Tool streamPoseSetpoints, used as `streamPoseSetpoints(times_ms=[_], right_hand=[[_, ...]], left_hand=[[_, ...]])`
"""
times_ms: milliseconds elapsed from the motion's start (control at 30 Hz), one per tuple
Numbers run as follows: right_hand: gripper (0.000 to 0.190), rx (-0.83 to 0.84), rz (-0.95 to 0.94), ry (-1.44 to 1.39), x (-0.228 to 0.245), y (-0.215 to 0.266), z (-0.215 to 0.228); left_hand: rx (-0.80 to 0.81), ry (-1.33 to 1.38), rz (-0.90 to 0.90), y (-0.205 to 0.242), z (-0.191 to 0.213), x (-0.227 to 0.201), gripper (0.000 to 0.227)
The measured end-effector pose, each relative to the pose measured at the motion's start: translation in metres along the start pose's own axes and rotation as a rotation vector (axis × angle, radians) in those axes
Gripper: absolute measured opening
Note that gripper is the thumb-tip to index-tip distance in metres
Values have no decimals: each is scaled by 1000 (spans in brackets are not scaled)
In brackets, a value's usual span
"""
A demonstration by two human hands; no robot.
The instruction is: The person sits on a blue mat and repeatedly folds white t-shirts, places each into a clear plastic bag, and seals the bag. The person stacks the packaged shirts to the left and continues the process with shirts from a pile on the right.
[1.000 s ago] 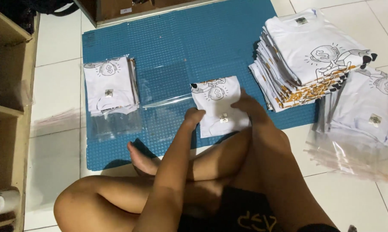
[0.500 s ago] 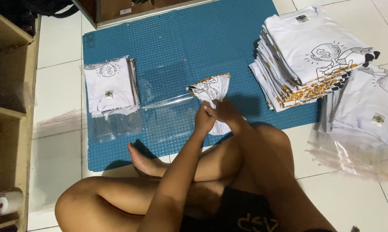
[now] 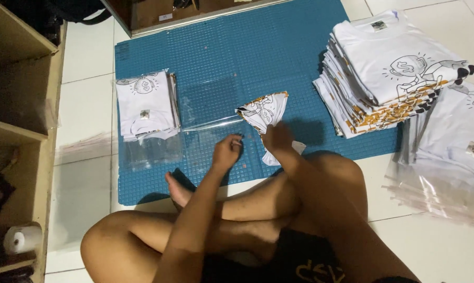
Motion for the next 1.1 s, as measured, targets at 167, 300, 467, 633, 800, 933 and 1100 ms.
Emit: streamPoseSetpoints(times_ms=[167,300,467,633,800,933,1100], right_hand=[[41,8,-64,84,11,-3,-10],[35,-31,-102,44,3,2,-5],[31,-79,50,-202,-20,15,20],[25,-284,46,-155,-55,-13,-9],[38,21,-101,-486,-47,6,33],[47,22,-157,-540,-44,26,43],[49,29,-191,-637,-39,25,45]], left_hand=[[309,-667,-72,23,88,-28,89],[555,-891,55,40,93,27,119],[484,-904,68,45,90,14,74],[237,-871,-123,45,80,51,30],[-40,-765,-253,31,81,37,26],[-275,-582,-196,27,87,21,13],[-195,-548,72,19,116,-16,29]])
Point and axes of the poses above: each hand's wrist, its own y-axis away from the middle knuckle, its own z-axis out of the back of the hand, x = y × z, the point moved 1 cm from there along -y, towards the middle knuckle, and after that the axes turned 7 degrees about y, right-handed, at the moved point
